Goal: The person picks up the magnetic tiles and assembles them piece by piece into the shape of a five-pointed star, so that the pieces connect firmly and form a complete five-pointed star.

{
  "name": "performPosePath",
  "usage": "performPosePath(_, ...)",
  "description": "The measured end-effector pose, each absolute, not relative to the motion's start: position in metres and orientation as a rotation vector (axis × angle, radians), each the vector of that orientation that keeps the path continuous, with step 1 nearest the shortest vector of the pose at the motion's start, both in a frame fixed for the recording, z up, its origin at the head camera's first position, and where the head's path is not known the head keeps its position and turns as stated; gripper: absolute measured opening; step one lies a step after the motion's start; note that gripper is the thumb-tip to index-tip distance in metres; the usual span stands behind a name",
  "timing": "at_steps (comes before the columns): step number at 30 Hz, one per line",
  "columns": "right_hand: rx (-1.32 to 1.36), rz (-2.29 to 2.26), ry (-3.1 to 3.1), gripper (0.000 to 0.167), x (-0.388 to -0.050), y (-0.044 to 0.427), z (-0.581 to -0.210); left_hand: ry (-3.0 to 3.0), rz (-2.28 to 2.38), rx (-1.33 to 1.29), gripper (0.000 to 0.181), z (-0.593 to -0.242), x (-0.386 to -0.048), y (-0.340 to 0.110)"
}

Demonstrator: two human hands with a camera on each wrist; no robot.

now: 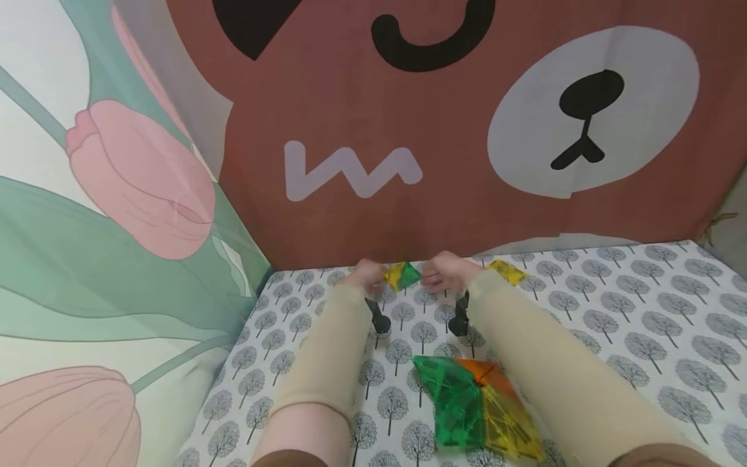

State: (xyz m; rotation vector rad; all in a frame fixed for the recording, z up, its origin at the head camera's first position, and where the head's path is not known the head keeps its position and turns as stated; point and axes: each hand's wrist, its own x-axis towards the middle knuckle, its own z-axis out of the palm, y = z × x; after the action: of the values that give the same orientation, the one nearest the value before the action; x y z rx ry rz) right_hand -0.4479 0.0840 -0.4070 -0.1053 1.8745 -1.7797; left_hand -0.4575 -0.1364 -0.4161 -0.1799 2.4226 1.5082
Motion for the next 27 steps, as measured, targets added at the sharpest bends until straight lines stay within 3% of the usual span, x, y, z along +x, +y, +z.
performPosePath(4,-0.033,-1.774,1.886,0.055,-0.446,0.087,-0.41,2.415,1.507,-0.358,0.027,-0.424,-0.461,-0.127)
performPosePath(9,0.002,-1.689,1.965,0.049,-0.436,0.096,-0.413,2.593,1.165,-0.202,0.009,-0.415,-0.44,-0.116)
performPosePath(16,-0.052,-1.61,2.028,0.034,-0.407,0.114,-0.415,2.676,0.995,-0.056,0.013,-0.417,-0.404,-0.101)
performPosePath(27,-0.009,-1.599,2.069,0.036,-0.369,0.154,-0.42,2.214,1.586,-0.035,0.008,-0.416,-0.36,-0.082)
